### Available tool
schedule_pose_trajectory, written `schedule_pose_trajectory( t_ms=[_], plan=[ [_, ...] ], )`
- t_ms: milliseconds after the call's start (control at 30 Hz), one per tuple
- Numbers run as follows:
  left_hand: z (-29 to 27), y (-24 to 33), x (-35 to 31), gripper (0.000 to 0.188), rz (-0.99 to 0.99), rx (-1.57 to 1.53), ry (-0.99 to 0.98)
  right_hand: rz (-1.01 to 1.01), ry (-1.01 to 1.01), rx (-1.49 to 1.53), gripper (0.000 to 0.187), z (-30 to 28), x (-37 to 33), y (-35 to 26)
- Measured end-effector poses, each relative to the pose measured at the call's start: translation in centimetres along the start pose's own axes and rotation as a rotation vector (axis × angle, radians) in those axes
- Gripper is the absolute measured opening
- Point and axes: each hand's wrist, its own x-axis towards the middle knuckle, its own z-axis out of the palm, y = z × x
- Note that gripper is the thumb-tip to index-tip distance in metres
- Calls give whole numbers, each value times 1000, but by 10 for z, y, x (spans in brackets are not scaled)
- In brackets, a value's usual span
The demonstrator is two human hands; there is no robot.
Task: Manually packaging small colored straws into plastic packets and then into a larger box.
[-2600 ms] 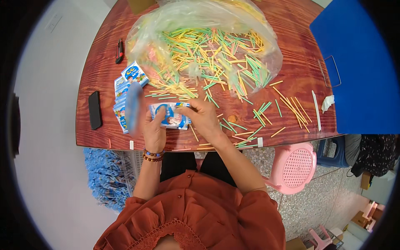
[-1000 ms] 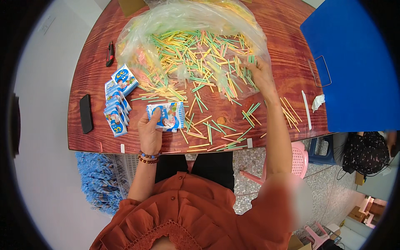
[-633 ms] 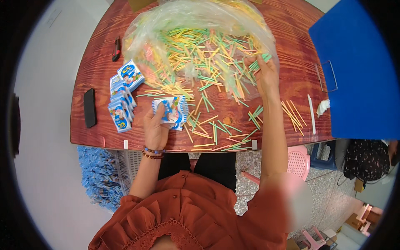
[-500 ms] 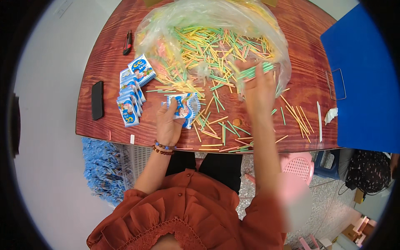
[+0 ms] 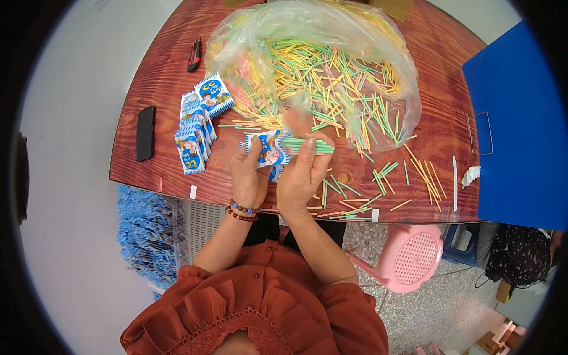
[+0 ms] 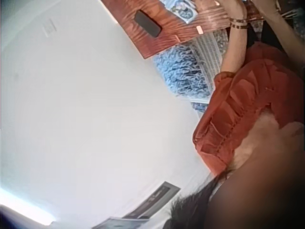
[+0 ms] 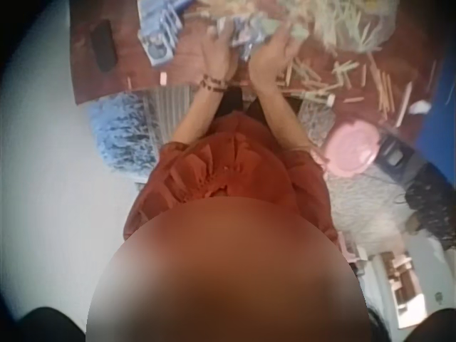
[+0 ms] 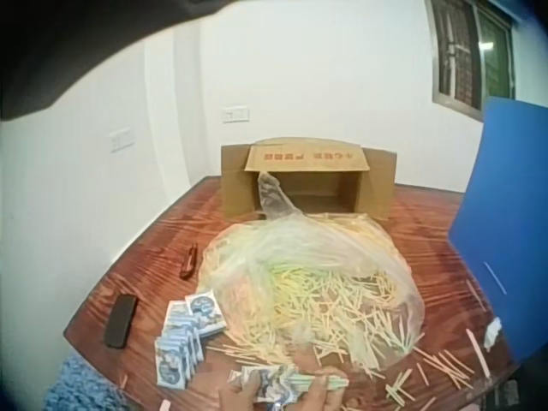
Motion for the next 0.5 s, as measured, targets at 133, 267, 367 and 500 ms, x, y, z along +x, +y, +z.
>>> schedule_pose_trajectory(
  t_ms=[133,267,367,500],
  plan=[
    [-1,-1,1,16,27,12,15,70,-22,-102,20,-1,-1,4],
    [0,-7,7,18,8,-132,-41,-6,-248,-260,32,-7,6,2],
    [-4,-9,12,21,-37,-248,-99,-31,-418,-308,50,-11,10,-4],
    [-11,-10,19,23,-89,-339,-186,41,-359,-386,54,-9,8,0]
  ],
)
